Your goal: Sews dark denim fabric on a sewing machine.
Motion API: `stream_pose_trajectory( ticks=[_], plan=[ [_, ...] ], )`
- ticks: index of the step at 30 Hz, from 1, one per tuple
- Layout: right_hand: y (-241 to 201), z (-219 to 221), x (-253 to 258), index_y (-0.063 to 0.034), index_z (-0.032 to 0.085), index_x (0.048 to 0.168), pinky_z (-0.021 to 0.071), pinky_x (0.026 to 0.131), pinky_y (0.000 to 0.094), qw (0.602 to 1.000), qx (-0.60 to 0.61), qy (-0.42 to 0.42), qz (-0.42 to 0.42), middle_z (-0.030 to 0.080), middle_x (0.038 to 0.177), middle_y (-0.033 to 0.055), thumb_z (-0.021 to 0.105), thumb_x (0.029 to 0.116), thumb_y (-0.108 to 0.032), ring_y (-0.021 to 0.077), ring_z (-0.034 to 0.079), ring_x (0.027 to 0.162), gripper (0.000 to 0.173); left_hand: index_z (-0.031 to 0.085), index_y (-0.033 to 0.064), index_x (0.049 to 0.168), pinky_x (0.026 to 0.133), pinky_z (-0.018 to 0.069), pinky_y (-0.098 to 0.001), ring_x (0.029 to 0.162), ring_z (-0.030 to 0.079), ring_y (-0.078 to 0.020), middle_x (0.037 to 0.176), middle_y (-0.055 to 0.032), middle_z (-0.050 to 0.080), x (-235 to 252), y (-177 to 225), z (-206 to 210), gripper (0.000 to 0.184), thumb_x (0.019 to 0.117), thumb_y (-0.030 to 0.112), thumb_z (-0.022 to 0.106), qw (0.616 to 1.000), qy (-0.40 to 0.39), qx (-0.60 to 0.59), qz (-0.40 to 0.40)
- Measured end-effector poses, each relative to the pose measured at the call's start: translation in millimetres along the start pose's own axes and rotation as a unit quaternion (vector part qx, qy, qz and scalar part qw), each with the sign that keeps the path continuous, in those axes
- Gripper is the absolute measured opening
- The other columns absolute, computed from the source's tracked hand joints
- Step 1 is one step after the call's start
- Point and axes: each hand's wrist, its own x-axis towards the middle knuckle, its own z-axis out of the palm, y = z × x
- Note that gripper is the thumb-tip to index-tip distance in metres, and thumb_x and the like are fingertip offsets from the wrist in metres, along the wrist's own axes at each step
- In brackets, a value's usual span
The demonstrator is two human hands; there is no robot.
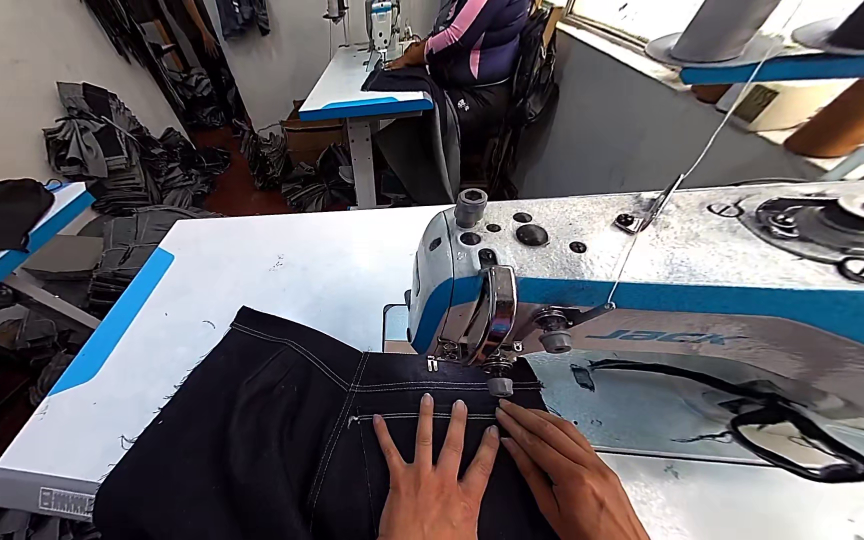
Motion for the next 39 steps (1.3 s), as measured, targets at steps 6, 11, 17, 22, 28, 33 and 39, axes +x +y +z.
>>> stream_pose_trajectory(
  ticks=[6, 11, 17, 22, 28, 33, 39],
  plan=[
    [-1, 0, -3, -0.0059, 0.078, 0.114, 0.0509, 0.102, 0.0285, 1.0, -0.007, 0.013, -0.003, 0.075, 0.12, 0.0073, 0.052, 0.1037, -0.02, 0.0223, 0.069, 0.115, 0.031, 0.035, 0.0308, 0.161, 0.098, 0.0116, -0.0914, 0.151, 0.021, -0.0543, 0.167, -0.0134, 0.029, 0, 1, -1, 0.121, 0.0632, 0.102, 0.038, 1.0, -0.007, 0.001, 0.0],
    [-13, -12, -21, -0.0092, 0.075, 0.12, 0.0508, 0.105, 0.0364, 0.998, -0.056, -0.013, -0.001, 0.073, 0.125, 0.0069, 0.051, 0.1055, -0.022, 0.0239, 0.067, 0.121, 0.031, 0.037, 0.0292, 0.16, 0.097, 0.014, -0.0915, 0.149, 0.025, -0.0553, 0.165, -0.0141, 0.034, 0, 0, 2, 0.122, 0.0624, 0.102, 0.039, 1.0, 0.017, 0.012, 0.007],
    [-18, -13, -26, -0.0061, 0.07, 0.129, 0.045, 0.113, 0.04, 0.998, -0.047, -0.049, 0.006, 0.068, 0.136, 0.0104, 0.042, 0.1092, -0.041, 0.0276, 0.061, 0.131, 0.049, 0.041, 0.0266, 0.158, 0.097, 0.0168, -0.091, 0.148, 0.029, -0.0543, 0.164, -0.0126, 0.037, 0, -3, 5, 0.122, 0.0628, 0.103, 0.037, 0.999, 0.041, 0.019, 0.013],
    [-40, 12, -9, -0.0004, 0.067, 0.131, 0.0468, 0.111, 0.0464, 0.995, -0.081, -0.051, 0.0, 0.067, 0.136, 0.0145, 0.045, 0.1051, -0.04, 0.0329, 0.063, 0.128, 0.053, 0.038, 0.0285, 0.16, 0.1, 0.0127, -0.0906, 0.15, 0.024, -0.0526, 0.165, -0.0114, 0.034, 0, -39, 1, 0.119, 0.0668, 0.102, 0.032, 0.999, 0.029, 0.0, 0.024],
    [-60, 41, 13, 0.0019, 0.065, 0.134, 0.045, 0.112, 0.0497, 0.994, -0.092, -0.061, 0.004, 0.064, 0.14, 0.016, 0.042, 0.1045, -0.044, 0.0347, 0.06, 0.132, 0.06, 0.028, 0.031, 0.163, 0.104, 0.0044, -0.0886, 0.156, 0.006, -0.046, 0.171, -0.0084, 0.019, 7, -90, -9, 0.116, 0.0707, 0.101, 0.025, 0.998, -0.023, 0.009, 0.055],
    [-53, 46, 23, 0.0, 0.066, 0.134, 0.0447, 0.112, 0.0479, 0.994, -0.084, -0.071, -0.008, 0.065, 0.139, 0.0138, 0.041, 0.1052, -0.044, 0.0326, 0.06, 0.131, 0.058, 0.03, 0.0308, 0.162, 0.105, 0.0043, -0.0876, 0.156, 0.008, -0.0469, 0.171, -0.0083, 0.019, 11, -91, -10, 0.116, 0.0706, 0.102, 0.024, 0.999, -0.014, 0.015, 0.026],
    [-47, 47, 28, -0.0015, 0.065, 0.136, 0.0436, 0.114, 0.0449, 0.994, -0.075, -0.079, -0.022, 0.063, 0.143, 0.0114, 0.042, 0.1054, -0.043, 0.0301, 0.058, 0.135, 0.056, 0.029, 0.03, 0.163, 0.105, 0.0034, -0.0877, 0.156, 0.005, -0.0469, 0.172, -0.0088, 0.017, 11, -89, -8, 0.119, 0.0692, 0.103, 0.024, 1.0, -0.011, 0.012, 0.002]
  ],
)
